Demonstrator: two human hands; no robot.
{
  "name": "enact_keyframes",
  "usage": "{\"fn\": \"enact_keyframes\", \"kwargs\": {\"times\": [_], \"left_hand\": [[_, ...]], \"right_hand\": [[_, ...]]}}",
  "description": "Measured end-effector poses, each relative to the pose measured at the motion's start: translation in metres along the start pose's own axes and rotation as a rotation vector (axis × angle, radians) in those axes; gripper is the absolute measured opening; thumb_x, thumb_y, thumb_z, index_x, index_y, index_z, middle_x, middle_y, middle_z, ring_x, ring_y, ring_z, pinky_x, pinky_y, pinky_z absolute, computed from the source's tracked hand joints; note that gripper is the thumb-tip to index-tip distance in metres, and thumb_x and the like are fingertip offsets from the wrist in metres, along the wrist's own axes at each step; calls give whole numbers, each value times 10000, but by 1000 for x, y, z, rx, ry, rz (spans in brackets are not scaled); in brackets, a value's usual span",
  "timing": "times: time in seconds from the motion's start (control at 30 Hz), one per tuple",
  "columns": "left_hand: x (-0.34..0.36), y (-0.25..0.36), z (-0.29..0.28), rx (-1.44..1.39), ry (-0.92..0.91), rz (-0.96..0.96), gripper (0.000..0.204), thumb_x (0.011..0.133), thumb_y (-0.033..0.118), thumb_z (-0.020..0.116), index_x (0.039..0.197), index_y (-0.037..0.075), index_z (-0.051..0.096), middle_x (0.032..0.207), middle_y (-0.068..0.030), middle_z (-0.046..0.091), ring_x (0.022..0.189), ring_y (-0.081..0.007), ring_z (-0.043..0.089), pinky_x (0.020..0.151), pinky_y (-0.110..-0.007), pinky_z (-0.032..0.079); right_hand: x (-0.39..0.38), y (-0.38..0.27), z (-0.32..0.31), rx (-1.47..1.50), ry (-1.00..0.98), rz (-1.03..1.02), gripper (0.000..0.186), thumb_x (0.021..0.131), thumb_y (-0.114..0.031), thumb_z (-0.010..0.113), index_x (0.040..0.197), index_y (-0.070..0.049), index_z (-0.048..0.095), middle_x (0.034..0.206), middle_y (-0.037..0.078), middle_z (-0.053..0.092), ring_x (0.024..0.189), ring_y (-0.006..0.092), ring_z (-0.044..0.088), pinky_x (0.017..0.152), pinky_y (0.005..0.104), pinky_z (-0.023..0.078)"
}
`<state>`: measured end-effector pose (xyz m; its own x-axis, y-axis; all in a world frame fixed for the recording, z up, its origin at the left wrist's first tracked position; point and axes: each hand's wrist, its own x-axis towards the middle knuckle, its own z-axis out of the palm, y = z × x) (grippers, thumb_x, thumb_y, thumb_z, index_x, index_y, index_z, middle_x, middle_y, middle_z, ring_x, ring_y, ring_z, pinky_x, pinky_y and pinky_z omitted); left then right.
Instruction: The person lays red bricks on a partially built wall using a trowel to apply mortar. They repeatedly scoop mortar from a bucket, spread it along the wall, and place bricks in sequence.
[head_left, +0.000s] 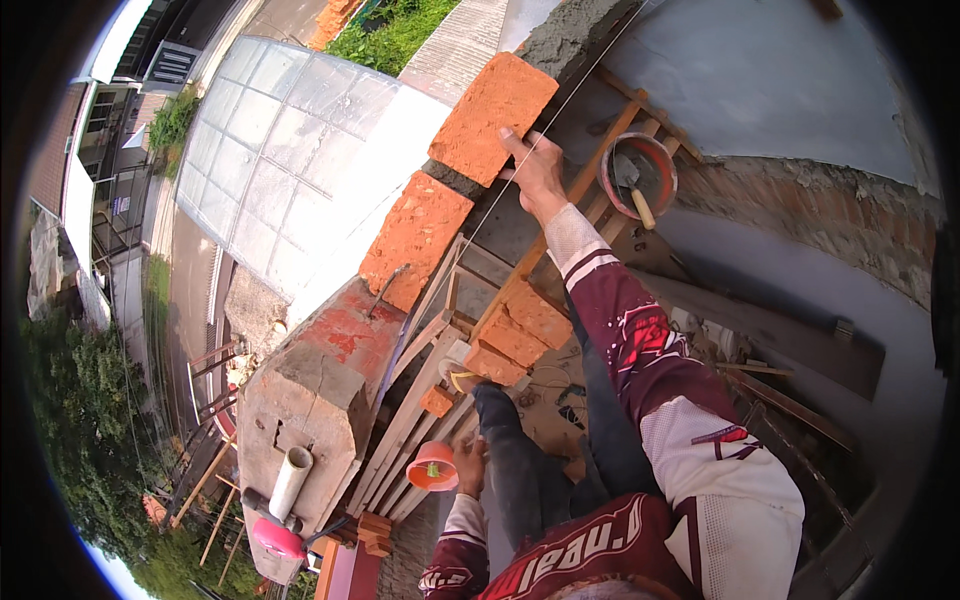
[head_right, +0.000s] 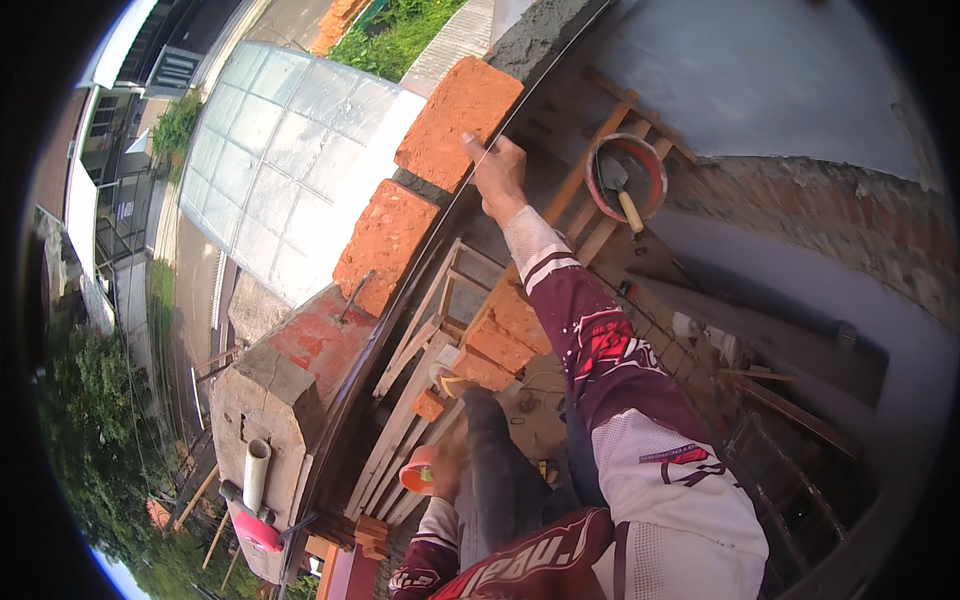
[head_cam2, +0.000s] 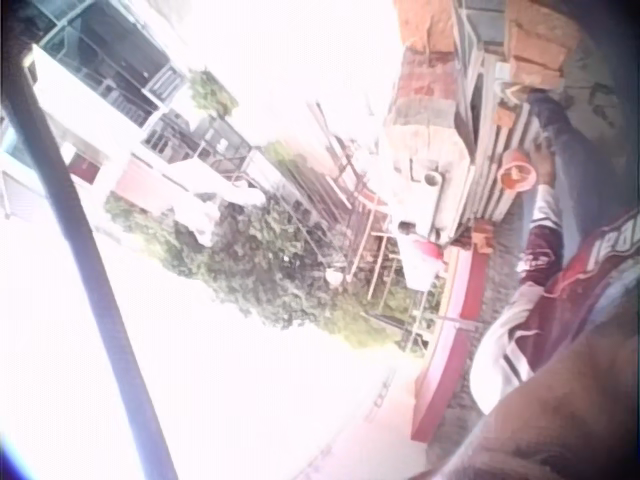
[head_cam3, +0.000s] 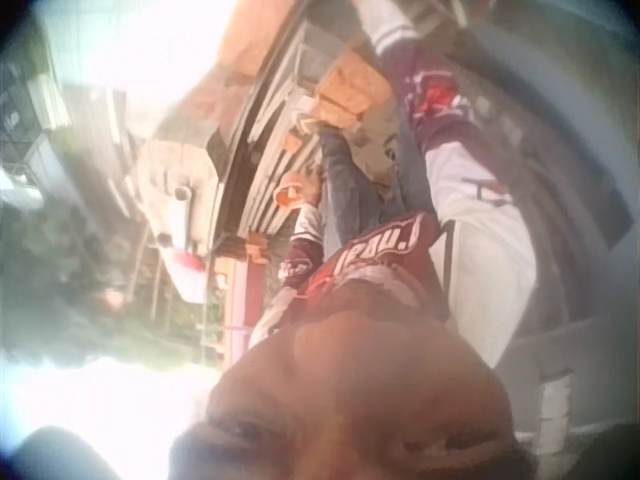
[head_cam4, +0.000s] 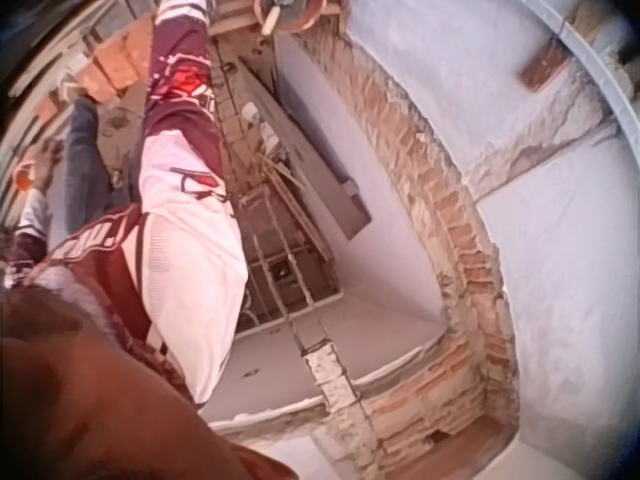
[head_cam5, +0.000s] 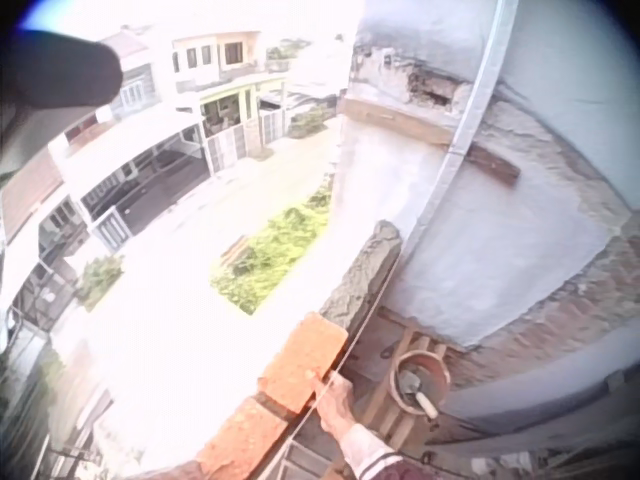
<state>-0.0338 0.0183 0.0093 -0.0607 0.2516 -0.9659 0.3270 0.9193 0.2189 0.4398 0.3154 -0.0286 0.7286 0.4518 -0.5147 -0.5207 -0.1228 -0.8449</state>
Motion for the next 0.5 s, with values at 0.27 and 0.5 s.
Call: {"fn": "enact_keyframes", "kwargs": {"times": [0.27, 0.5], "left_hand": [[3, 13, 7, -41, -24, 18, 298, 953, 209, 595, 1210, 60, 565, 1059, -64, 636, 925, -197, 655, 727, -328, 546], [1, 30, -7, 153, -80, 81, 200, 941, 165, 588, 1122, 77, 592, 1034, -35, 585, 937, -193, 637, 756, -354, 557]], "right_hand": [[-1, 8, 1, -60, 36, -79, 276, 900, -204, 734, 1058, 11, 665, 942, 56, 704, 796, 108, 630, 635, 296, 517], [-1, 14, 2, -16, 81, -157, 265, 885, -177, 746, 1038, 25, 669, 919, 69, 707, 796, 103, 637, 687, 280, 513]]}}
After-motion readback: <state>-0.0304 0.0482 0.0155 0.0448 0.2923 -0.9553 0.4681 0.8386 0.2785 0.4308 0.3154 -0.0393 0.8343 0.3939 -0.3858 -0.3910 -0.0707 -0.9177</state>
